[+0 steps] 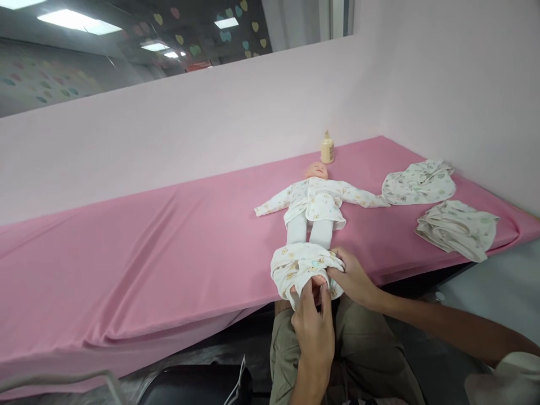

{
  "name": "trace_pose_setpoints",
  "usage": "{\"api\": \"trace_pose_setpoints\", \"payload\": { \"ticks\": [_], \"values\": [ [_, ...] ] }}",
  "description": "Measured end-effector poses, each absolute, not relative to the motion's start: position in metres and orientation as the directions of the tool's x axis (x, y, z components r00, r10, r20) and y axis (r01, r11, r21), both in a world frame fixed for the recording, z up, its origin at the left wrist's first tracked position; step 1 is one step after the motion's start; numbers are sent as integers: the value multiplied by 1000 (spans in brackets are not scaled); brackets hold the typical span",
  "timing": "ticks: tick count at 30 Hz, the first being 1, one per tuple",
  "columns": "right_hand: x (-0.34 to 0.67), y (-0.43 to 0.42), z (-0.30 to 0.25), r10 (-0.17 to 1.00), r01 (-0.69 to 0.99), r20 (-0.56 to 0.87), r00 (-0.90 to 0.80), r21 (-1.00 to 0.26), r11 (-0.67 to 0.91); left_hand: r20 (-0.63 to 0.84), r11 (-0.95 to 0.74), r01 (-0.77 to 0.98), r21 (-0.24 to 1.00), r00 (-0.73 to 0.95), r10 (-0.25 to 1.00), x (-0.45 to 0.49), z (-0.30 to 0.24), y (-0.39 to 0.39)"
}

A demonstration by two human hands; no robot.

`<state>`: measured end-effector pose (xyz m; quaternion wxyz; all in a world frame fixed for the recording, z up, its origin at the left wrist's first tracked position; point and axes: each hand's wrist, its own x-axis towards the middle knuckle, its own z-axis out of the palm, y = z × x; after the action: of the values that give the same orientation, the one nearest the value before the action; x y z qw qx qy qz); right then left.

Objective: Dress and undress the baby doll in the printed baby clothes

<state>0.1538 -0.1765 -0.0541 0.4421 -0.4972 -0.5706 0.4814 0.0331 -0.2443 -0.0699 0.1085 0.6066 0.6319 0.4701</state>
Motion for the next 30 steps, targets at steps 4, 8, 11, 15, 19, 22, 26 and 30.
{"api": "trace_pose_setpoints", "payload": {
  "ticks": [4,8,11,15,19,22,26,30],
  "values": [
    [154,-173,-57,990,102,67,-128,-992,80,598,-286,738,611,-192,778,24,-75,-242],
    [155,-173,-59,982,81,108,-157,-989,122,572,-250,762,597,-187,799,26,-77,-238],
    [155,-174,-62,980,49,104,-169,-992,113,505,-171,757,630,-233,831,31,-76,-233],
    [156,-172,-63,984,50,89,-155,-994,98,601,-225,815,534,-179,779,38,-78,-223],
    [163,-159,-60,980,159,146,-132,-973,167,699,-294,852,434,-112,706,38,-84,-218],
    [174,-142,-56,972,248,183,-151,-945,216,725,-317,841,438,-122,678,36,-87,-219],
    [190,-116,-49,961,299,203,-189,-920,253,746,-367,814,451,-117,655,36,-86,-220],
    [205,-98,-44,917,238,91,-389,-951,196,729,-379,804,459,-96,678,38,-83,-224]
  ]
}}
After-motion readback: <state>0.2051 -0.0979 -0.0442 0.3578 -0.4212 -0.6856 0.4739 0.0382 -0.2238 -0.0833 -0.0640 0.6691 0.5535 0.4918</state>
